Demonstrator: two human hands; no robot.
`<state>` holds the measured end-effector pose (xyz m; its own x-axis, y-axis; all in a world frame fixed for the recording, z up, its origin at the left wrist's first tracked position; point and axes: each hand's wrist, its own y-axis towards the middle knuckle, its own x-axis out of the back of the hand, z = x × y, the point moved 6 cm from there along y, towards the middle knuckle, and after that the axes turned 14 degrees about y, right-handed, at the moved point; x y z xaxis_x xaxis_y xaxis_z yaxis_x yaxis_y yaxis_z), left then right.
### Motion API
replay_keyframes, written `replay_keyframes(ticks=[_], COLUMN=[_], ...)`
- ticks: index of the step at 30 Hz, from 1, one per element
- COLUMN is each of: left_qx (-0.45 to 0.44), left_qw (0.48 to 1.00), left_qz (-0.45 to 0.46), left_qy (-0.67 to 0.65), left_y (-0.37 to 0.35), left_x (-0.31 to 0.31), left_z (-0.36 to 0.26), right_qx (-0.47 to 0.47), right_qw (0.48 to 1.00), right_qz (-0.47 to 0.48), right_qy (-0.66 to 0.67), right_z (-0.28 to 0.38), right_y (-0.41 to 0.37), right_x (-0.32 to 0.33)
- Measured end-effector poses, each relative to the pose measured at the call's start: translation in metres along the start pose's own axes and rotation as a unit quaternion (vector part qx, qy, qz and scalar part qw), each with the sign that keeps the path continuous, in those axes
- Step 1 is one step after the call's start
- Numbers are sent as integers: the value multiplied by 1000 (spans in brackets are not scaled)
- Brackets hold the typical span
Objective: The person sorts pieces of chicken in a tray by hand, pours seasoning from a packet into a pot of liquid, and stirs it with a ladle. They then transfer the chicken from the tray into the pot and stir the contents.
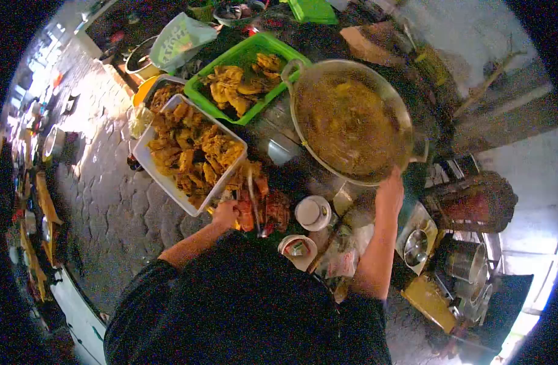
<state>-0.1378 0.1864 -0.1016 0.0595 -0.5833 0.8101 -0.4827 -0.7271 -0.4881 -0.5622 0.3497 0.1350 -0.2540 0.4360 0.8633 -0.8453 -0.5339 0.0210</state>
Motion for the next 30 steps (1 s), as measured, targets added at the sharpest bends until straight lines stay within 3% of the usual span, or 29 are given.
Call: replay_keyframes(ticks=[1,3,4,6,8,9,10,11,12,13,14,15,17,18,21,23,25,27,28,29,30], left_qx=[8,-100,-88,-38,-65,-102,-82,-76,-148,-218,-160,-152,-220,-231,-236,-243,-248,-271,-295,-294,-318], left_qw=[1000,987,988,995,995,992,992,992,981,957,982,983,957,955,962,959,964,958,951,951,934], left_qz=[-6,-106,-108,-72,-73,-72,-22,-25,-105,-184,-76,-75,-188,-180,-131,-145,-91,-85,-76,-76,-116], left_qy=[0,63,65,-63,-27,10,99,97,73,50,64,63,20,40,31,11,-7,-34,-56,-60,-113], left_y=[2,-1,-9,-19,-13,-10,-13,-13,-17,-28,-22,-22,-30,-31,-48,-50,-48,-54,-57,-55,-56], left_x=[-3,-6,6,38,31,28,33,29,30,40,31,29,39,36,60,58,56,70,76,78,86], left_z=[-1,-10,-19,-40,-43,-49,-59,-58,-63,-72,-70,-71,-80,-82,-85,-79,-73,-67,-65,-57,-48], right_qx=[53,72,86,108,272,277,68,-147,-143,-120,-98,-98,-204,-208,-280,-259,-237,-177,-174,-17,140], right_qw=[998,997,996,994,935,935,962,909,910,870,822,823,760,793,813,804,790,950,951,987,982], right_qz=[-36,-1,1,8,-225,-222,-196,-151,-145,-156,-165,-158,-146,-68,20,-31,-80,-39,-38,-83,-125], right_qy=[-3,20,21,26,-21,-18,178,359,361,451,536,537,600,569,510,535,559,256,253,136,13], right_z=[7,6,-3,-19,-21,-20,-40,-62,-65,-72,-79,-86,-111,-129,-138,-151,-161,-168,-179,-178,-163], right_y=[-12,-33,-41,-56,-88,-103,-112,-127,-136,-144,-150,-154,-157,-151,-153,-152,-148,-137,-134,-126,-128], right_x=[5,5,3,-11,1,0,-4,-21,-29,-42,-56,-67,-96,-112,-129,-145,-146,-132,-133,-129,-129])
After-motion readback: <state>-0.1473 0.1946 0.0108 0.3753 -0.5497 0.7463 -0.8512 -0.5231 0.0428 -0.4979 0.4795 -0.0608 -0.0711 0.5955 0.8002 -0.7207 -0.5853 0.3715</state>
